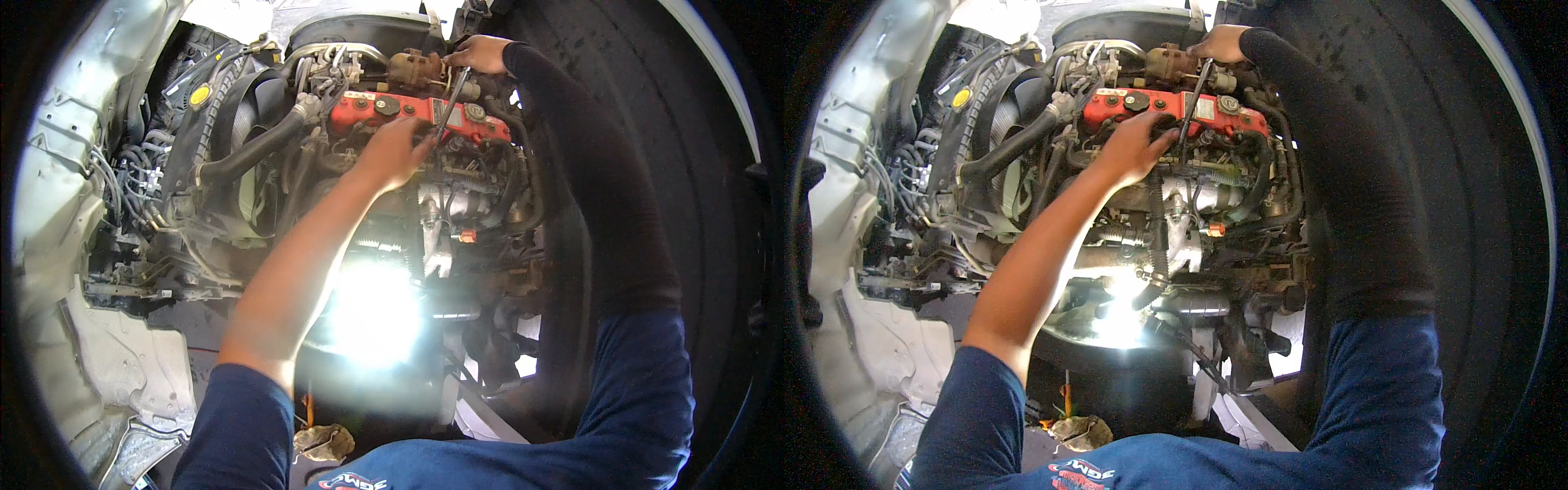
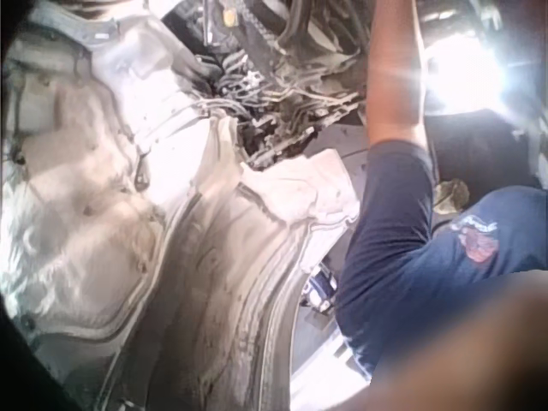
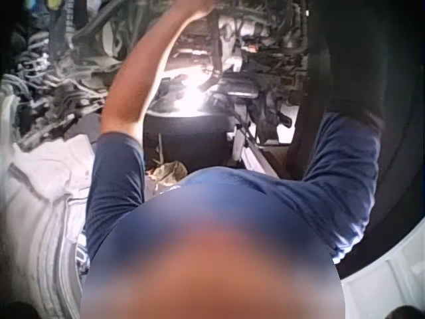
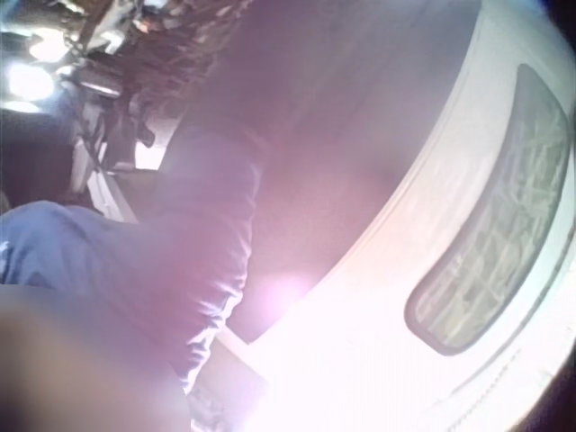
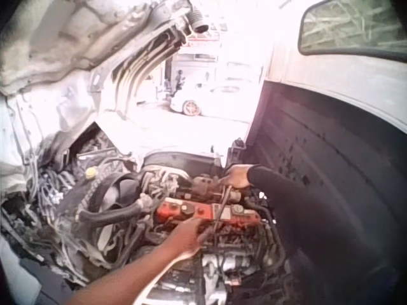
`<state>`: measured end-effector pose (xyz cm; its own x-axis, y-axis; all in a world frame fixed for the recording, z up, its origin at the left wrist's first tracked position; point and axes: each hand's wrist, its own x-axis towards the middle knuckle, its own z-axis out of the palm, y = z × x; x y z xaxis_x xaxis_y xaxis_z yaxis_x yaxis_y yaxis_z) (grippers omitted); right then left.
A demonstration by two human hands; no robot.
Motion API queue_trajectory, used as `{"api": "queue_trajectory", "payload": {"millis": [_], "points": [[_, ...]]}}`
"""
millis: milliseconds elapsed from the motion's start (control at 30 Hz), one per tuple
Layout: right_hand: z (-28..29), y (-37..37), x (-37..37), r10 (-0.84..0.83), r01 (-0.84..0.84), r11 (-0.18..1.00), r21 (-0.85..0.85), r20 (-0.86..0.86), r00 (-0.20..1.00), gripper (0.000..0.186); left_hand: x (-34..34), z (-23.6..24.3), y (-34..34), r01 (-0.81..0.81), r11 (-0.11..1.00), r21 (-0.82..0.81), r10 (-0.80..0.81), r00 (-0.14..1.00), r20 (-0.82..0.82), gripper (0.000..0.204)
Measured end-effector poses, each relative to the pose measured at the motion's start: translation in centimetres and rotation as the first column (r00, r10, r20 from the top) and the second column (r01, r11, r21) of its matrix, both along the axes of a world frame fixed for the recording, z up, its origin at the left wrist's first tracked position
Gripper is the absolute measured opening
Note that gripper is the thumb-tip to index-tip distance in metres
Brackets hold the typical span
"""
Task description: The person uses a ratchet and socket to loosen and remove bolts from the engine, then detaches a yellow-capped fuel line and a black hose. The removed fasteners and disconnected lines are set aside while the engine remains open.
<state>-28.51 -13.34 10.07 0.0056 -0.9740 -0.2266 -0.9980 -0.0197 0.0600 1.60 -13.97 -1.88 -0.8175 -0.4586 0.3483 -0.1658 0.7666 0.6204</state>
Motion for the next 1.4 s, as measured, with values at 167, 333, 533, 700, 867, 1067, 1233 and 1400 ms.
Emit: {"api": "queue_trajectory", "payload": {"millis": [167, 333, 533, 700, 867, 1067, 1233, 1400], "points": [[0.1, -1.0, 0.6, 0.038, -0.035, 0.999, 0.029, -0.130, 0.991, 0.069, -6.7, -2.5, -1.7, 0.038, 0.972, 0.230, -0.079, 0.982, 0.169, 0.052], [-3.1, -1.1, -0.1, -0.149, 0.149, 0.986, -0.070, 0.010, 0.989, 0.096, -7.2, -4.2, -2.2, -0.018, 0.988, 0.155, -0.008, 0.987, 0.162, 0.056], [-0.9, -2.1, 1.1, -0.228, 0.268, 0.946, 0.181, -0.215, 0.950, 0.064, -6.8, -3.8, -2.1, 0.003, 0.979, 0.202, -0.017, 0.997, 0.071, 0.053], [2.0, -1.8, 0.8, -0.227, 0.219, 0.929, 0.300, -0.010, 0.974, 0.070, -6.5, -3.8, -2.6, 0.022, 0.975, 0.221, -0.037, 0.997, 0.068, 0.049], [-1.9, 0.1, 0.2, -0.141, 0.146, 0.989, -0.008, -0.323, 0.936, 0.069, -6.9, -3.8, -2.6, 0.014, 0.960, 0.281, -0.031, 0.998, 0.059, 0.057], [-1.5, -3.9, 2.1, 0.392, -0.108, 0.888, 0.448, -0.612, 0.686, 0.042, -6.4, -3.5, -2.5, -0.067, 0.960, 0.273, 0.052, 0.997, 0.063, 0.063], [0.8, -4.9, 2.4, 0.049, 0.099, 0.955, 0.279, -0.479, 0.876, 0.038, -6.6, -3.8, -2.7, 0.049, 0.923, 0.382, -0.020, 0.997, -0.081, 0.062], [0.3, -3.8, 2.0, -0.124, 0.230, 0.937, 0.262, -0.367, 0.922, 0.073, -8.0, -3.3, -3.5, -0.055, 0.954, 0.294, 0.065, 0.998, -0.025, 0.050]]}}
